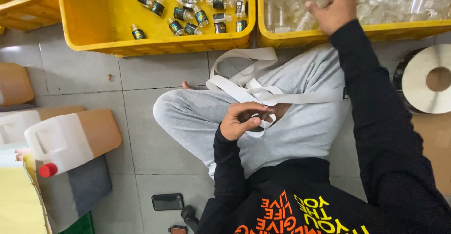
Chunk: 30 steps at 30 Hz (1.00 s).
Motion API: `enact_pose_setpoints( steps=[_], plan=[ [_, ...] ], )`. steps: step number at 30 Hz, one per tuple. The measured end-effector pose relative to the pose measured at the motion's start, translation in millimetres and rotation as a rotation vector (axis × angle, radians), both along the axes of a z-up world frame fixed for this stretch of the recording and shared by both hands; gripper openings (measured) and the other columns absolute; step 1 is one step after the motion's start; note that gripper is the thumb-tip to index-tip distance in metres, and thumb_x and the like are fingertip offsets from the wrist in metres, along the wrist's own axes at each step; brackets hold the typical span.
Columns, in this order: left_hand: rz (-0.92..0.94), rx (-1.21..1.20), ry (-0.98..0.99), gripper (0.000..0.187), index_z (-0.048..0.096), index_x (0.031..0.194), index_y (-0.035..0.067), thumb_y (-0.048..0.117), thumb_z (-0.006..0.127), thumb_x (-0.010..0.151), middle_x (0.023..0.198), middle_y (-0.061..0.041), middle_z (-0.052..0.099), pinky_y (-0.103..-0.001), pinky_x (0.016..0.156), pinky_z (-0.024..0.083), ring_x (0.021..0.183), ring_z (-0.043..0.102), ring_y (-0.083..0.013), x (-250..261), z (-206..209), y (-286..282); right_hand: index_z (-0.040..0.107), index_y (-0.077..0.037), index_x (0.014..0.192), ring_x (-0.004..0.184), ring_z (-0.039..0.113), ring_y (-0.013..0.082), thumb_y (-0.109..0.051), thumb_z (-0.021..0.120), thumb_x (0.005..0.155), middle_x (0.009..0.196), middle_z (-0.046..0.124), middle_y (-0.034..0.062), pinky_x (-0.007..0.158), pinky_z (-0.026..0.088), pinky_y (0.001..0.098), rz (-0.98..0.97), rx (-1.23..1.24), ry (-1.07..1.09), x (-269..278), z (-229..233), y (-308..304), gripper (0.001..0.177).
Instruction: Manually applying adhesive labels to small plastic bottles while sitting on the floor.
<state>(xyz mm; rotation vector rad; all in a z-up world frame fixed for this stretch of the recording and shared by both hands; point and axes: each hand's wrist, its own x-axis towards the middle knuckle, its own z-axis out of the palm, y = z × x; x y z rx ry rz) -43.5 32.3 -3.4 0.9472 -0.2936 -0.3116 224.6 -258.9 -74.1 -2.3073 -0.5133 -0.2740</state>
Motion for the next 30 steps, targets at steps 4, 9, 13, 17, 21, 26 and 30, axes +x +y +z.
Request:
enact_pose_setpoints(
  steps=[4,9,13,17,21,26,30],
  plan=[
    [0.026,0.019,0.013,0.032,0.066,0.128,0.001,0.001,0.068,0.096,0.123,-0.016,0.071,-0.037,0.097,0.059,0.102,0.071,-0.0277,-0.2,6.4,-0.3,0.067,0.005,0.126,0.078,0.066,0.0333,-0.016,0.094,0.088,0.106,0.07,0.0209,0.074,0.057,0.0471,-0.116,-0.225,0.04,34.1,-34.3,-4.0,0.051],
    [0.048,0.024,0.014,0.031,0.065,0.129,0.001,0.004,0.068,0.098,0.122,-0.017,0.07,-0.04,0.1,0.06,0.109,0.071,-0.0277,-0.9,-3.2,5.0,0.07,0.005,0.13,0.07,0.066,0.0365,-0.014,0.098,0.077,0.088,0.069,0.0219,0.068,0.056,0.0453,-0.057,-0.235,0.062,42.8,-47.1,-3.6,0.063],
    [0.096,0.042,0.043,0.033,0.064,0.129,0.0,0.006,0.068,0.098,0.123,-0.019,0.07,-0.038,0.1,0.059,0.104,0.072,-0.03,0.2,-10.6,9.3,0.064,0.005,0.121,0.096,0.064,0.0377,-0.003,0.093,0.089,0.116,0.059,0.0238,0.081,0.061,0.0461,0.005,-0.02,-0.011,12.7,-0.6,9.4,0.043],
    [0.176,0.05,0.078,0.032,0.065,0.128,0.0,0.004,0.065,0.096,0.124,-0.021,0.07,-0.038,0.101,0.056,0.102,0.071,-0.0279,6.0,-6.0,4.6,0.033,0.0,0.135,0.11,0.057,0.0415,0.026,0.055,0.102,0.143,0.044,0.0267,0.084,0.066,0.0481,0.282,0.525,0.136,-35.5,54.0,29.3,0.048],
    [0.197,-0.009,0.057,0.033,0.064,0.13,-0.001,0.004,0.066,0.097,0.125,-0.022,0.069,-0.04,0.102,0.058,0.106,0.071,-0.0316,8.7,-4.4,-1.2,0.033,-0.02,0.134,0.123,0.061,0.0409,0.006,0.056,0.096,0.154,0.045,0.0182,0.089,0.063,0.045,0.407,0.992,0.461,-85.8,62.5,40.0,0.052],
    [0.214,0.012,0.007,0.033,0.065,0.129,0.0,0.008,0.068,0.098,0.126,-0.02,0.069,-0.041,0.103,0.057,0.106,0.07,-0.03,8.4,11.8,-2.0,0.044,-0.018,0.146,0.133,0.057,0.0415,-0.009,0.044,0.091,0.161,0.042,0.0191,0.103,0.059,0.0537,0.617,1.373,0.626,-135.6,78.0,59.6,0.056],
    [0.228,-0.023,-0.012,0.032,0.065,0.129,0.0,0.008,0.07,0.098,0.128,-0.021,0.068,-0.041,0.106,0.057,0.108,0.07,-0.0312,2.4,25.4,-4.2,0.043,-0.019,0.153,0.141,0.05,0.0447,-0.014,0.045,0.096,0.164,0.038,0.02,0.111,0.055,0.0615,0.682,1.403,0.618,-160.1,91.4,65.5,0.058]
  ],
)
